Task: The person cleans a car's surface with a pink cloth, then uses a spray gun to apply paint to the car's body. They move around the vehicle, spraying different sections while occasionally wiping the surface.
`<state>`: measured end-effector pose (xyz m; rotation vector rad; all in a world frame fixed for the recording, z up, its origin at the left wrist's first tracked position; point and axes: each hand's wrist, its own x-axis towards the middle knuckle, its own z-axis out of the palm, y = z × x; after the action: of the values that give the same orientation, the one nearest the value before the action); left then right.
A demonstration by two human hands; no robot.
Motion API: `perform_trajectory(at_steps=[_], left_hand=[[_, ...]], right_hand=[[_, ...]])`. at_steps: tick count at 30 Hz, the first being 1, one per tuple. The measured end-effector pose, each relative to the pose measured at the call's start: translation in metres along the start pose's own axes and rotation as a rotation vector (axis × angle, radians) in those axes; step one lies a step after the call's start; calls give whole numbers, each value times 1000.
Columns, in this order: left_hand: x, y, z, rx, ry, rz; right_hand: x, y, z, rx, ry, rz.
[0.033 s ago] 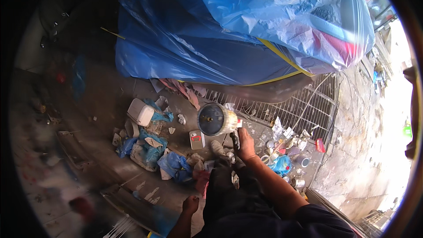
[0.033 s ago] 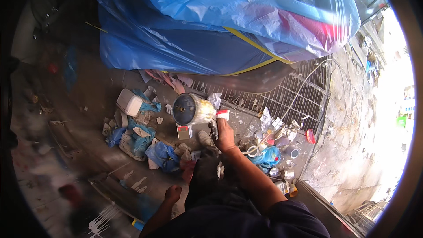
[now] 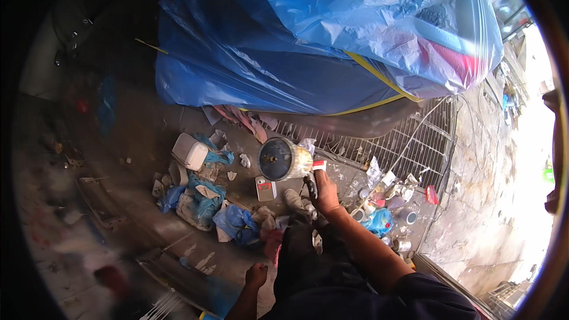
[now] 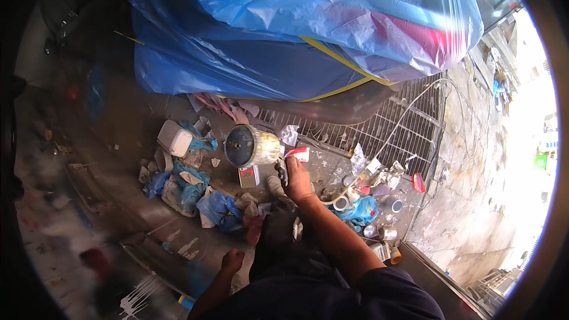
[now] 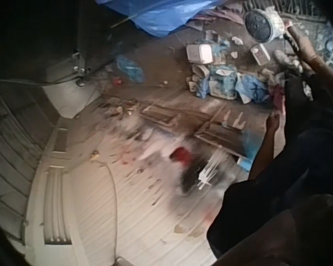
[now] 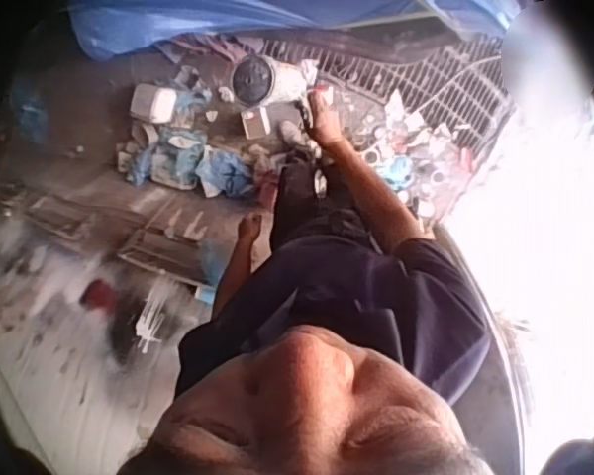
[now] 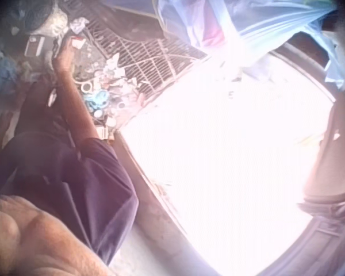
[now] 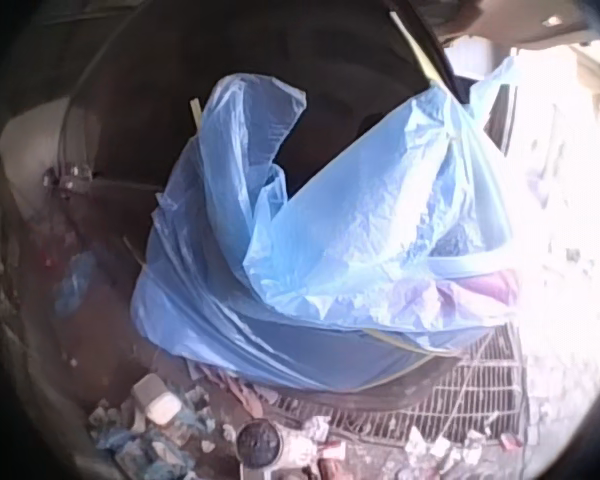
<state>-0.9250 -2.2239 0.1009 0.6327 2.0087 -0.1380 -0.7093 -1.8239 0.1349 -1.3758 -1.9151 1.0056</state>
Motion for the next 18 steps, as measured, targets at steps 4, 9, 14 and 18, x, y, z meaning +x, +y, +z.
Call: perform_trajectory(at_steps=[4,9,14,18], left_hand=[[-3,1,-13,17,50,98],[3,-4,-15,-37,91,111],[16,12,-8,-79,81,160],[46,18,3,-151,47,222]], right_hand=[[22,-7,24,97,-122,-55],[13,-15,-12,90,-154,-52],[-23,-20,-99,-31,9,-67],[-62,-27,-166,-173,124,-118]])
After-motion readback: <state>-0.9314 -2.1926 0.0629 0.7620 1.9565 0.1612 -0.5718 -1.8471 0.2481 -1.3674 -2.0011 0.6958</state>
